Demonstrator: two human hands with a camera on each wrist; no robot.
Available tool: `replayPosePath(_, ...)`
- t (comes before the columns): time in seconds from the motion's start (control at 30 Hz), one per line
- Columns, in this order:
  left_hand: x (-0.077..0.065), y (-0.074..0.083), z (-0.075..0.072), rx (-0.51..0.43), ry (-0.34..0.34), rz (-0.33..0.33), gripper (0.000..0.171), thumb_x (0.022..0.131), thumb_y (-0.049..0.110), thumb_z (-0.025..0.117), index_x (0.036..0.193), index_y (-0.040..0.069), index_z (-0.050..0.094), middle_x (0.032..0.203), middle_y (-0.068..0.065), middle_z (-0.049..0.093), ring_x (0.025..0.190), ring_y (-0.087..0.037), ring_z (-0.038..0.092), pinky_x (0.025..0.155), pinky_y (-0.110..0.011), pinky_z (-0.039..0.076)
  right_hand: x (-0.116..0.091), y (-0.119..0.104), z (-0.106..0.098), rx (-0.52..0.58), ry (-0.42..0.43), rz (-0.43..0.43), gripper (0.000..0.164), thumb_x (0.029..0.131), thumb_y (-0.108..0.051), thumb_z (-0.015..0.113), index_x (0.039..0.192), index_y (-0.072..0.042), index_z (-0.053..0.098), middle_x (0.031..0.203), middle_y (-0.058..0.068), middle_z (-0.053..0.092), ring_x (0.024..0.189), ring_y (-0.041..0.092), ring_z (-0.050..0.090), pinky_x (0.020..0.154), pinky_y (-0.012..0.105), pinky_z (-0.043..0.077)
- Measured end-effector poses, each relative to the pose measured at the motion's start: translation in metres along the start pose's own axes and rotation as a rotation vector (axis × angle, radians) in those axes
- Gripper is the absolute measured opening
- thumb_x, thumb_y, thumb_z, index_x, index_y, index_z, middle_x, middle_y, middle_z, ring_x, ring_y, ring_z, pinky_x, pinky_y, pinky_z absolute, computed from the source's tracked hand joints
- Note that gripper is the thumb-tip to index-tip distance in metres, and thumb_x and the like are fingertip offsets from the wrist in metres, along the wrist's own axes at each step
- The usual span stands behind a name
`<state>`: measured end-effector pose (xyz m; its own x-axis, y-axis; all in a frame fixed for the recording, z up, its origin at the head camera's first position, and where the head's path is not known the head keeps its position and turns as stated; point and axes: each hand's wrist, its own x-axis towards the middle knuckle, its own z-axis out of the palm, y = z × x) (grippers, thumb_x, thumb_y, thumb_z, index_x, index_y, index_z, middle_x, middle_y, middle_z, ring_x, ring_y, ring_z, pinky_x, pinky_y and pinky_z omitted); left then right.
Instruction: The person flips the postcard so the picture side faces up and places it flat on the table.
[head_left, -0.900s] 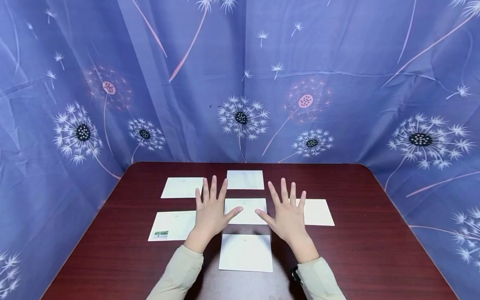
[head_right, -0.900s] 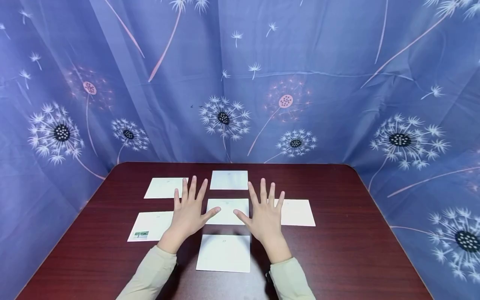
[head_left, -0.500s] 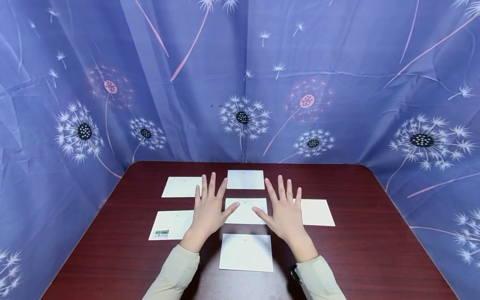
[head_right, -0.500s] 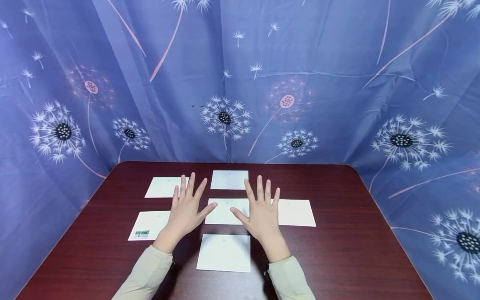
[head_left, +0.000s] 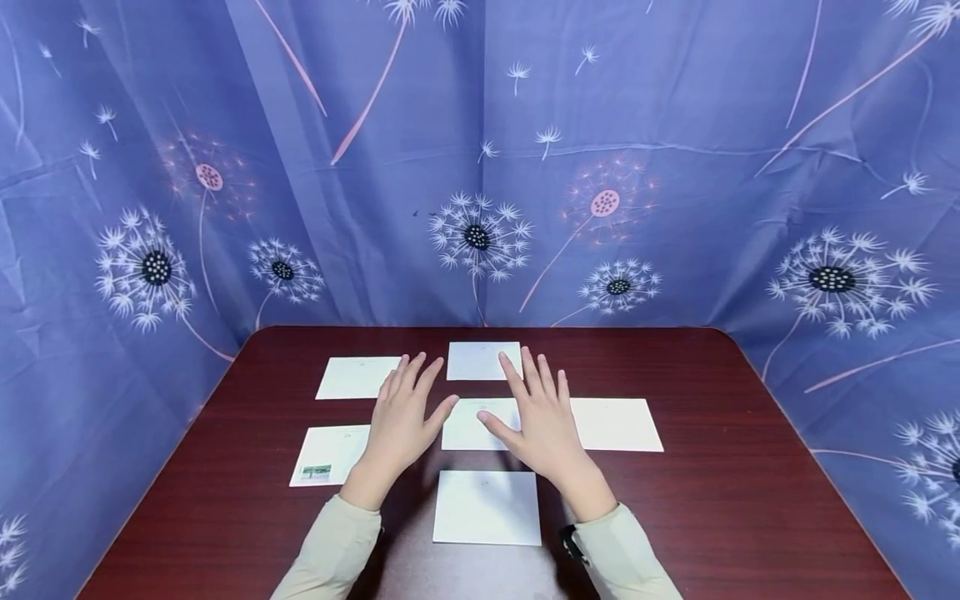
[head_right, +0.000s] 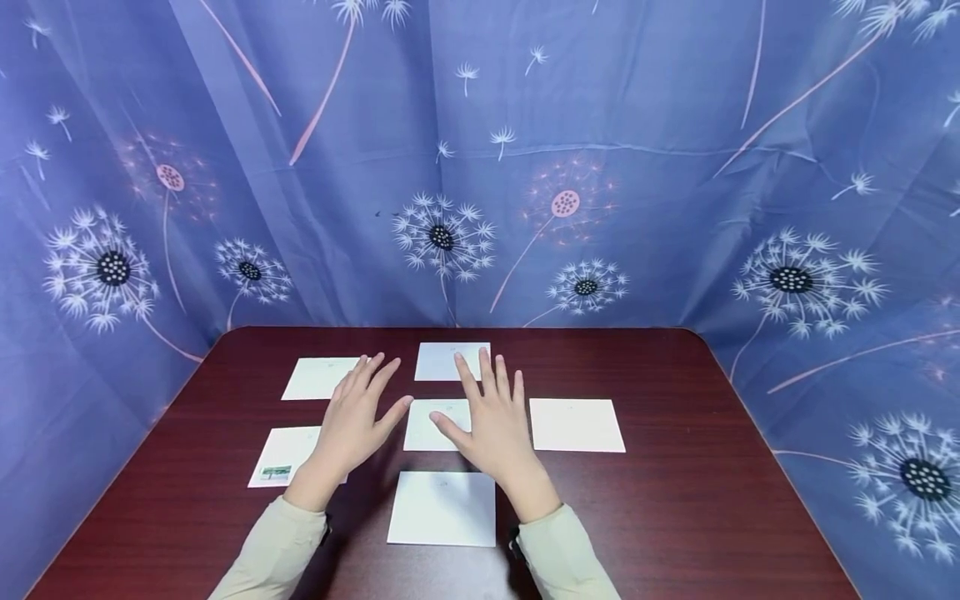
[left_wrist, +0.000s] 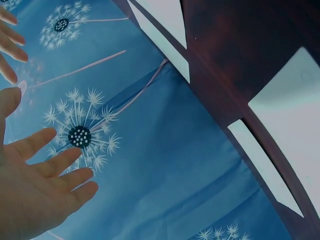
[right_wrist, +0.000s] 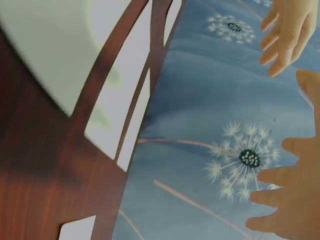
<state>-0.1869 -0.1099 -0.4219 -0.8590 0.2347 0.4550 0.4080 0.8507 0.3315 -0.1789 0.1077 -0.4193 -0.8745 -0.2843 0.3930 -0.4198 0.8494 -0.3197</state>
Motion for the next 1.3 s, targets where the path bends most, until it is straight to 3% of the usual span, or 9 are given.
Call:
replayPosePath(0.23, -0.002, -0.006, -0.014, -0.052, 0.044, 0.003, 0.054, 0.094, 0.032, 0.062, 0.14, 0.006, 0.048, 0.143, -0.02, 0.045, 0.137, -0.038, 0.033, 0.109, -0.056, 0.029, 0.004, -0.013, 0.001, 0.149, -0.001, -0.018, 0.072, 0.094, -0.046, 0.054, 0.154, -0.019, 0.023, 0.157, 0.016, 0.02, 0.145, 0.036, 0.014, 0.113, 0.061, 0.012)
replayPosePath(0.43, -0.005, -0.017, -0.024, -0.082, 0.101, 0.013, 0.052, 0.092, 0.024, 0.065, 0.136, 0.001, 0.051, 0.138, -0.022, 0.049, 0.131, -0.04, 0.039, 0.105, -0.057, 0.034, 0.006, -0.029, 0.005, 0.243, -0.021, -0.032, 0.07, 0.096, -0.043, 0.052, 0.154, -0.017, 0.024, 0.157, 0.014, 0.022, 0.144, 0.035, 0.019, 0.113, 0.059, 0.017)
replayPosePath(0.57, -0.01, -0.027, -0.03, -0.101, 0.117, -0.014, 0.051, 0.09, 0.02, 0.066, 0.133, -0.004, 0.051, 0.135, -0.024, 0.049, 0.128, -0.042, 0.041, 0.1, -0.06, 0.037, 0.007, -0.045, 0.011, 0.326, -0.058, -0.051, 0.07, 0.096, -0.042, 0.052, 0.154, -0.016, 0.023, 0.157, 0.012, 0.022, 0.143, 0.033, 0.021, 0.114, 0.055, 0.018)
replayPosePath(0.8, -0.02, -0.045, -0.041, -0.139, 0.065, -0.106, 0.052, 0.092, 0.016, 0.063, 0.135, -0.008, 0.047, 0.136, -0.027, 0.046, 0.127, -0.044, 0.04, 0.101, -0.059, 0.036, 0.009, -0.072, 0.026, 0.499, -0.149, -0.086, 0.067, 0.098, -0.038, 0.05, 0.153, -0.012, 0.024, 0.157, 0.01, 0.023, 0.144, 0.029, 0.021, 0.112, 0.053, 0.025)
replayPosePath(0.97, -0.029, -0.06, -0.049, -0.157, 0.023, -0.174, 0.053, 0.094, 0.015, 0.061, 0.137, -0.009, 0.043, 0.138, -0.029, 0.044, 0.129, -0.045, 0.039, 0.102, -0.059, 0.035, 0.012, -0.091, 0.042, 0.554, -0.242, -0.095, 0.066, 0.098, -0.036, 0.048, 0.153, -0.008, 0.023, 0.156, 0.013, 0.024, 0.143, 0.029, 0.024, 0.111, 0.052, 0.028)
replayPosePath(1.3, -0.044, -0.091, -0.061, -0.21, -0.085, -0.31, 0.058, 0.096, 0.018, 0.056, 0.14, -0.014, 0.035, 0.14, -0.034, 0.037, 0.127, -0.05, 0.039, 0.101, -0.062, 0.034, 0.018, -0.115, 0.065, 0.685, -0.392, 0.036, 0.07, 0.097, -0.034, 0.051, 0.153, -0.005, 0.021, 0.157, 0.015, 0.022, 0.143, 0.028, 0.023, 0.113, 0.048, 0.027)
